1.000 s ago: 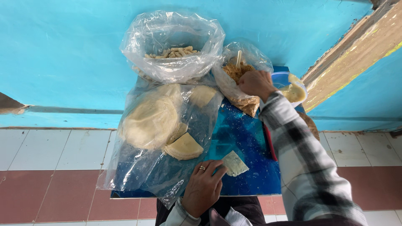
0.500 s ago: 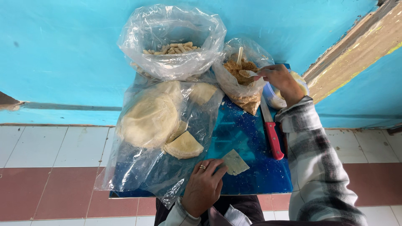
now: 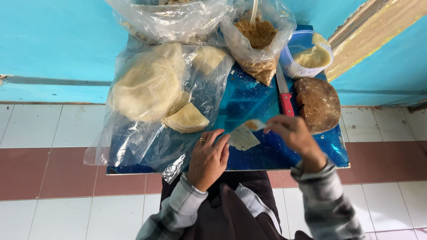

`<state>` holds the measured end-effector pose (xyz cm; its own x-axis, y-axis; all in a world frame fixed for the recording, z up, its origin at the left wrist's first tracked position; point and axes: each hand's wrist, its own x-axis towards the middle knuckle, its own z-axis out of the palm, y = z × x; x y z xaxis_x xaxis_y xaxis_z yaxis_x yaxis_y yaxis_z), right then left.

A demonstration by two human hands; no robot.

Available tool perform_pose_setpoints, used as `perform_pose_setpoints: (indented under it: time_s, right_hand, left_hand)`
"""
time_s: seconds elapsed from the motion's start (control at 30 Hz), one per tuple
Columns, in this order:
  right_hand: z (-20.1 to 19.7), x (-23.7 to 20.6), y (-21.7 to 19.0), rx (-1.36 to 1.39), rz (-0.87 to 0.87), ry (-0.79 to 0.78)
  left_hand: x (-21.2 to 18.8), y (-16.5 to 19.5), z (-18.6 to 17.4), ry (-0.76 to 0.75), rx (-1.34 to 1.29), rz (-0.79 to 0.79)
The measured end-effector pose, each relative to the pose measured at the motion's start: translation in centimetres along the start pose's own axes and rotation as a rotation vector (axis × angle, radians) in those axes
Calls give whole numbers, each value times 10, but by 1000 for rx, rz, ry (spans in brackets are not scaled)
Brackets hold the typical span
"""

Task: The person pinches off pieces of dough, flattens them on a plastic-covered board, spoons brown paste filling from a bag onto each piece, and folds and pinches the dough closed around the filling, placing finished stuffed pastries into a plastic bag.

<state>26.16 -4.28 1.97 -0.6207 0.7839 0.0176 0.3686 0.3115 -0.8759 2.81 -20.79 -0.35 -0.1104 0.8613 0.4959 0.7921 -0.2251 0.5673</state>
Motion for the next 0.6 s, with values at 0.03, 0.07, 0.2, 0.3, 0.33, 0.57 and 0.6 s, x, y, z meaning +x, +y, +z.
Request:
perform_pose_setpoints:
  time_s: [0.03, 0.07, 0.2, 0.3, 0.33, 0.57, 0.6]
  right_hand:
    - [9, -11, 1, -90, -17, 33]
    - [19, -21, 0, -178, -35, 67]
    - [38, -40, -5, -417, -158, 179]
    - [40, -46, -13, -485, -188, 222]
    - [40, -46, -16, -501, -212, 226]
    - [37, -48, -25, -624, -378, 297]
    - [37, -49, -25, -636, -392, 301]
  left_hand:
    - [0, 2, 1, 0, 1, 7]
    - [0, 3, 2, 6, -11, 3]
    - [1, 10, 10, 46, -38, -53]
    - [6, 16, 21, 56, -56, -35]
    - [7, 17, 24, 52, -61, -16]
    - [21, 18, 40, 74, -40, -64]
    - [21, 18, 42, 72, -35, -74]
